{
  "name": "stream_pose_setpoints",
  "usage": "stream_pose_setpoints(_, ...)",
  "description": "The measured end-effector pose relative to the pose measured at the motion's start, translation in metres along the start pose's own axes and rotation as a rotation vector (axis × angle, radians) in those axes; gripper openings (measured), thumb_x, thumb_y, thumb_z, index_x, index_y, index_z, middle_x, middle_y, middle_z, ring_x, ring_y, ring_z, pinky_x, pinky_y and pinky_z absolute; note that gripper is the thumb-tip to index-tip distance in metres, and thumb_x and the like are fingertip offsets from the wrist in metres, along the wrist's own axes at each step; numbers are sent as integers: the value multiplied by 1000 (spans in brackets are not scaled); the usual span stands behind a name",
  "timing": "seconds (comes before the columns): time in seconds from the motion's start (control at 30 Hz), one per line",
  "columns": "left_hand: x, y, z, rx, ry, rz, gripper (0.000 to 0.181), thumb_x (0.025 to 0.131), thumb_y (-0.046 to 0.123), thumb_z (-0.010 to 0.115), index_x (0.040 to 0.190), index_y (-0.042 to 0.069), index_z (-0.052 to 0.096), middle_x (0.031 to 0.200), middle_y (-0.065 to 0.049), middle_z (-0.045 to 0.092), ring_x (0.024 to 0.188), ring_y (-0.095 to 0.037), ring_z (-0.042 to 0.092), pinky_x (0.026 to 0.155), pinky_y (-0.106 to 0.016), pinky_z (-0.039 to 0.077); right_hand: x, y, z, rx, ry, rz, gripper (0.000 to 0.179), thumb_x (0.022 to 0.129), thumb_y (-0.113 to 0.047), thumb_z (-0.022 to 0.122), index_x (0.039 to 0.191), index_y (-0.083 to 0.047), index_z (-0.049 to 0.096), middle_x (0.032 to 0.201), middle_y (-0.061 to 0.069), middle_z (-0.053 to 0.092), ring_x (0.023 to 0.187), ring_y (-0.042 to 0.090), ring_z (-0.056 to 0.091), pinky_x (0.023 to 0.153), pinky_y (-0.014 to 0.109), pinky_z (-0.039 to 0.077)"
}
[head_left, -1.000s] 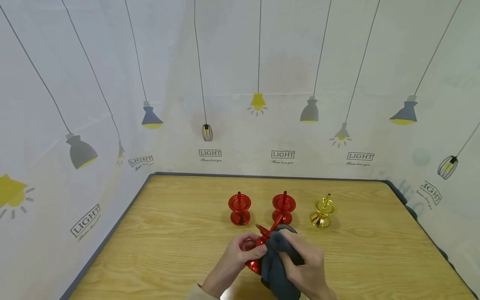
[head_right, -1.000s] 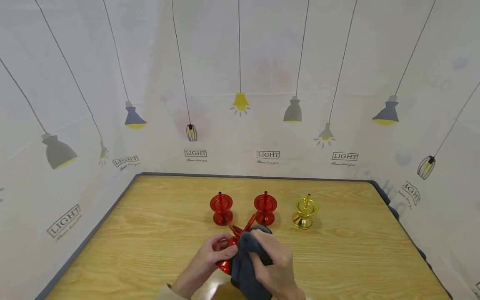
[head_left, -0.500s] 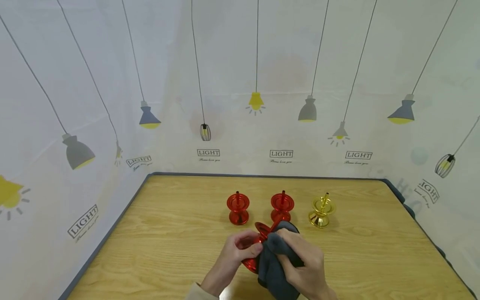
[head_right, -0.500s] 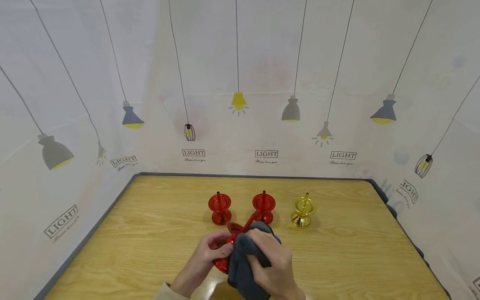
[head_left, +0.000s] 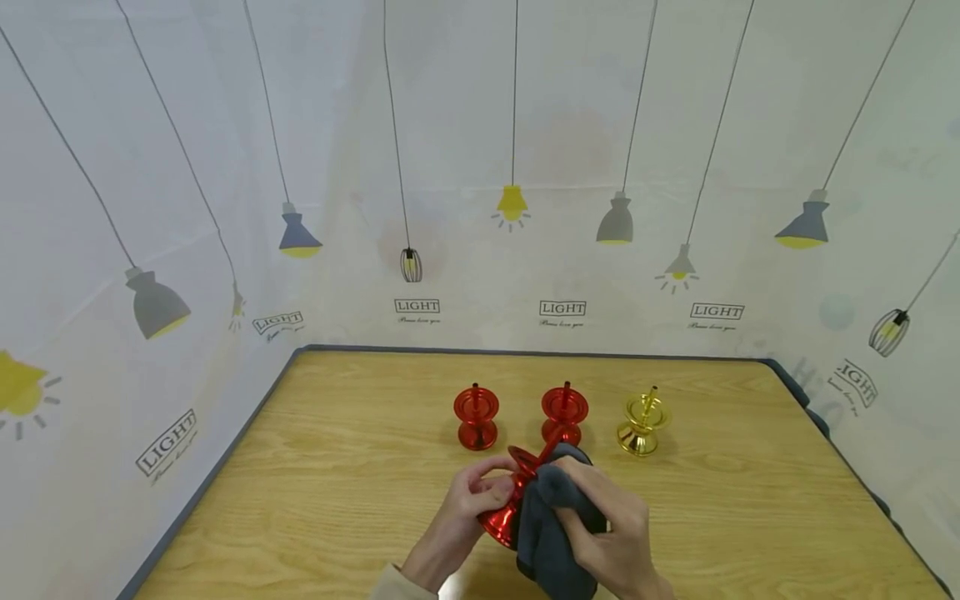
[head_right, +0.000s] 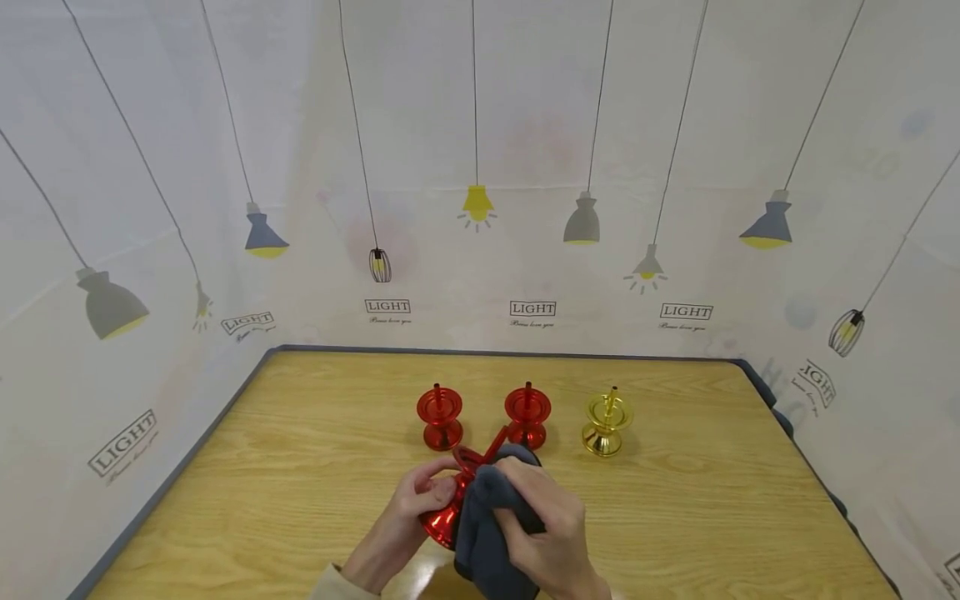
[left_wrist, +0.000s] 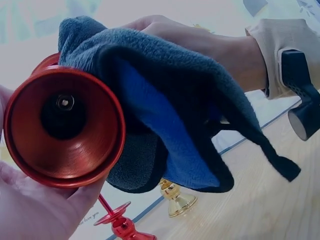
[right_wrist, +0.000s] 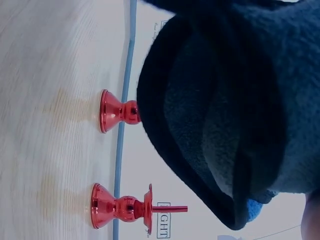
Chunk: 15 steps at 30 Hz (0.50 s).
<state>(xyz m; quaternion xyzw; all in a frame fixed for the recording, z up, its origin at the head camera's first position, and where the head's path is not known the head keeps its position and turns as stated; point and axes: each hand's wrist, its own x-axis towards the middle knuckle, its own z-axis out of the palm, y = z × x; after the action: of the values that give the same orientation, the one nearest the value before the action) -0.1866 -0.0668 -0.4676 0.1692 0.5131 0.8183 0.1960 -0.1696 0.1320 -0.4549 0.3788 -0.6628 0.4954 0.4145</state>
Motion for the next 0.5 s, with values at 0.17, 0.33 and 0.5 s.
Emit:
stream_pose_setpoints(0.17, 2, -5, -4, -45, -114, 52, 28, 95, 2, 49, 116, 16, 63, 85, 10, 68, 75, 1, 64, 71, -18, 55, -2, 0, -1, -19, 0, 19, 29, 96, -16, 71, 110, 9, 70, 100, 18, 74, 97, 15, 72, 97, 17, 51)
stream_pose_setpoints(0.33, 4, -6, -6, -82, -175, 29, 27, 101, 9, 45, 116, 19, 65, 97, 10, 70, 86, 0, 65, 78, -19, 55, -1, 0, -1, 11, 9, 11, 28, 93, -11, 73, 110, 11, 70, 101, 19, 74, 99, 15, 72, 97, 19, 51)
stream_pose_setpoints(0.5, 3, -3, -8, -146, -221, -81, 22, 105, 21, 47, 118, 20, 63, 109, 8, 68, 97, -3, 65, 87, -22, 54, -3, 2, -2, 41, 28, 15, 29, 91, -5, 75, 111, 14, 69, 105, 19, 75, 105, 12, 72, 96, 19, 52)
